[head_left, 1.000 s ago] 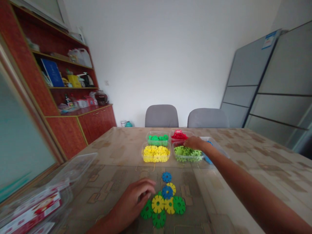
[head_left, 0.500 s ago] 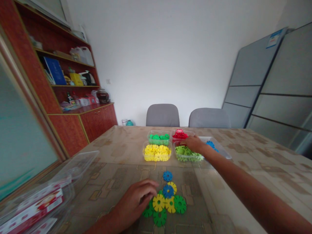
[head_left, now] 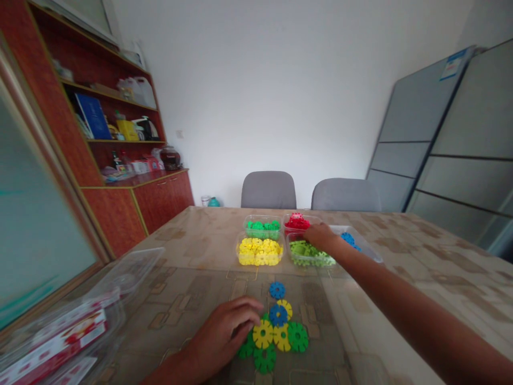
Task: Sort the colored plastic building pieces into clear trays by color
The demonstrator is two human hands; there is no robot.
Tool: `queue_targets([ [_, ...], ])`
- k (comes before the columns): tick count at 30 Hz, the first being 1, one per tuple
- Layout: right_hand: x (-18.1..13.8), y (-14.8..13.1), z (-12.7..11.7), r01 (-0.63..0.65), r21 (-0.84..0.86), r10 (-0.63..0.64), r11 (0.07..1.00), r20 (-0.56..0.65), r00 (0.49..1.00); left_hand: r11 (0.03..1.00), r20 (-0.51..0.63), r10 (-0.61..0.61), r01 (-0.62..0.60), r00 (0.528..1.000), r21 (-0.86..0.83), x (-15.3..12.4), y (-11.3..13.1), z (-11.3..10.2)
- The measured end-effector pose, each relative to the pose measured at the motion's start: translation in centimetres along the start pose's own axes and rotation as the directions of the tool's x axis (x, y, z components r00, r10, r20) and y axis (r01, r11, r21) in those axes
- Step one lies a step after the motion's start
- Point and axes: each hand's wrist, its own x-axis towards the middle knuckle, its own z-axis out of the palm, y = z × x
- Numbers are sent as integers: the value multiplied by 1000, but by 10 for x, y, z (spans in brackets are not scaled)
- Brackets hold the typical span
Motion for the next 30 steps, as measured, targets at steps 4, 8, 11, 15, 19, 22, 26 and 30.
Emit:
queue_targets([
  [4, 0, 2, -4, -97, -2, 97, 995, 21, 995, 1000, -4, -7, 7, 1000, 5, 1, 0, -1],
  [8, 1, 8, -8, -168, 35, 167, 985, 20, 986, 1000, -2, 4, -4, 1000, -7, 0, -1, 0],
  [11, 2, 19, -15, -214, 85, 216, 973, -7, 976, 1000, -10, 28, -28, 1000, -12, 0, -2, 1],
  [15, 7, 37, -21, -289, 165, 303, 943, -67, 951, 999, -5, 42, -42, 999, -15, 1, -1, 2],
  [19, 11, 49, -10, -373, 228, 394, 899, -49, 918, 1000, -8, 26, -26, 1000, -6, 0, -2, 3],
  [22, 14, 52, 3, -400, 254, 418, 881, -21, 908, 1000, -9, 25, -25, 1000, -6, 0, -1, 3],
  [26, 24, 47, 11, -333, 288, 358, 898, -36, 933, 999, -5, 36, -36, 999, -18, 3, 2, 1],
  [30, 43, 40, 10, -243, 314, 279, 918, -74, 958, 999, -11, 17, -17, 1000, -28, 5, 4, 0],
])
